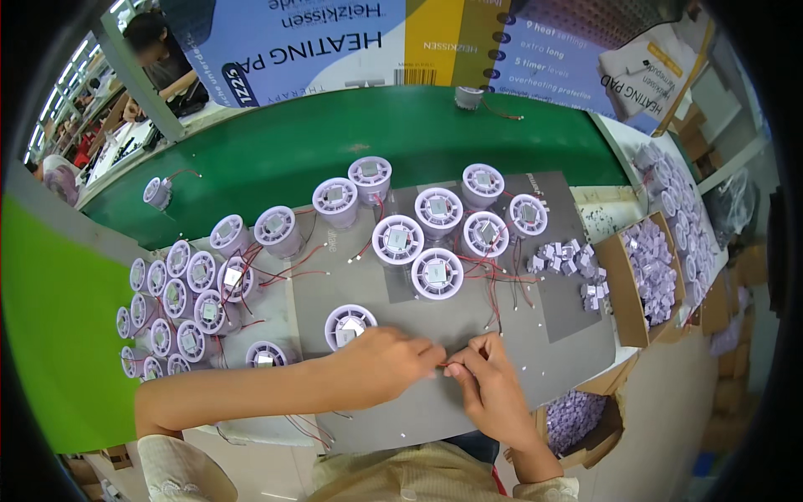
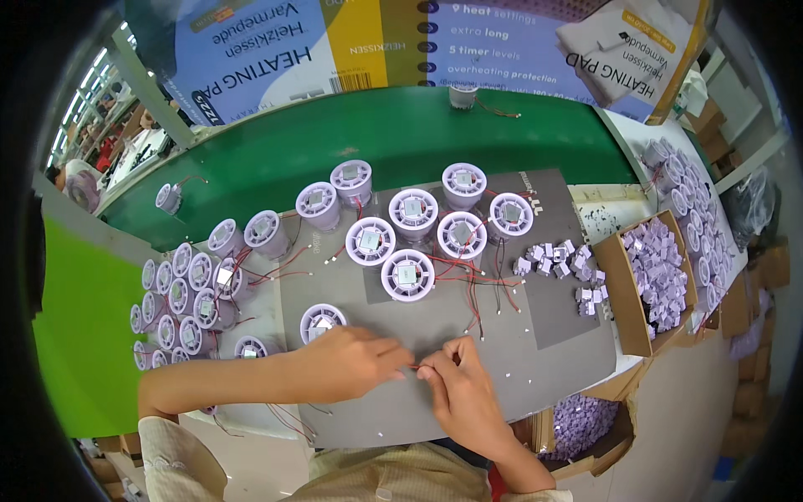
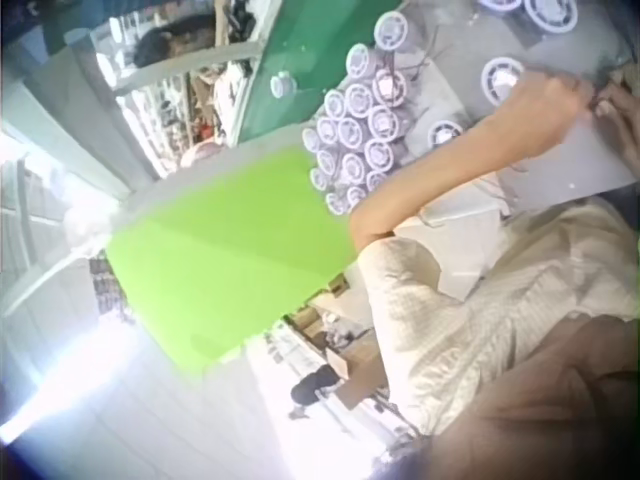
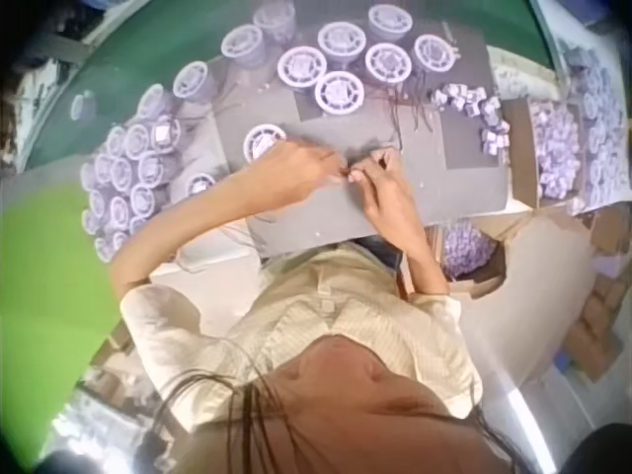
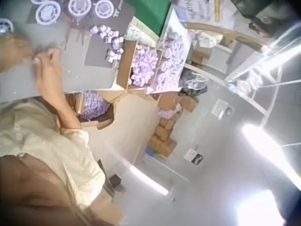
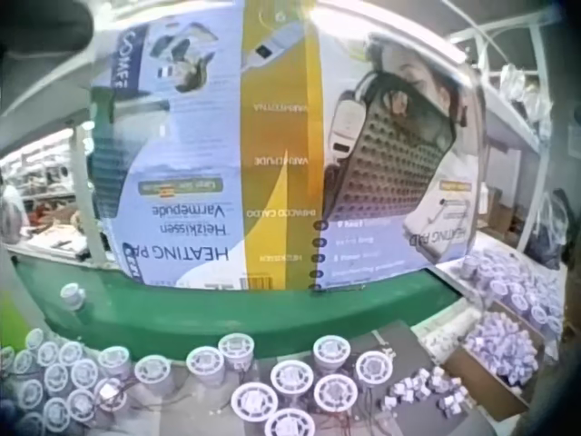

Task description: Assembling small electronic components onto circular housing bases at a factory workstation.

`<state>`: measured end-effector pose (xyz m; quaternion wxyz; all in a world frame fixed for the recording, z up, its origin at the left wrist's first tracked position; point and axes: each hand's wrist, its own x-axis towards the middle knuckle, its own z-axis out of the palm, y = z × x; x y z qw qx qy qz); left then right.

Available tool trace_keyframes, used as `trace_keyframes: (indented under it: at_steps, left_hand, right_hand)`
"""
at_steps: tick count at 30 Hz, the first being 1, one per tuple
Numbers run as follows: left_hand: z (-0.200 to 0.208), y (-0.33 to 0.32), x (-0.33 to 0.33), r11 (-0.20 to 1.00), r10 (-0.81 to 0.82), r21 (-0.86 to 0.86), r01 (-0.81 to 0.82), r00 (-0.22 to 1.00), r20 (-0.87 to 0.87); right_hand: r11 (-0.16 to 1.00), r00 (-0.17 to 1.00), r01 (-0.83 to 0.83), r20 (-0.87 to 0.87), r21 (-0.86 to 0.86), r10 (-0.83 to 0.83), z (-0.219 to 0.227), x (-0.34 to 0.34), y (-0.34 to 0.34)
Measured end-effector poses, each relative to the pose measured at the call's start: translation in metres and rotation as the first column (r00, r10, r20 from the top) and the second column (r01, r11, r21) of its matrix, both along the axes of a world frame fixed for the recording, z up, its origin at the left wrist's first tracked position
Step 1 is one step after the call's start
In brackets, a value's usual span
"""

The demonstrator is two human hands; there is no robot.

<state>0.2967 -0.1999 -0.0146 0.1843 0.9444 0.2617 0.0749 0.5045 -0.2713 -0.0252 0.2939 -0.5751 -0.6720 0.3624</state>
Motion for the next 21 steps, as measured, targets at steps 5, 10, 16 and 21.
trace_keyframes:
  at_steps: [5,10,16,21]
  left_hand:
    - [0.05,0.058,-0.014,0.957,0.095,0.269,-0.111,0.993,0.071]
    - [0.02,0.198,-0.056,0.876,0.408,0.286,-0.387,0.913,-0.015]
    - [0.009,0.218,-0.054,0.948,0.236,-0.187,-0.256,0.964,-0.123]
    - [0.017,0.199,-0.04,0.927,0.031,-0.371,-0.058,0.996,-0.079]
  right_hand:
    - [0.998,0.998,-0.027,0.054,0.053,0.024,0.008,0.006,0.004]
    - [0.993,0.995,-0.088,0.057,0.079,0.083,0.003,0.004,0.004]
    - [0.999,0.999,-0.044,0.012,-0.009,0.044,0.007,0.0,0.003]
    - [0.995,0.997,-0.067,0.047,0.069,0.064,0.002,0.006,0.001]
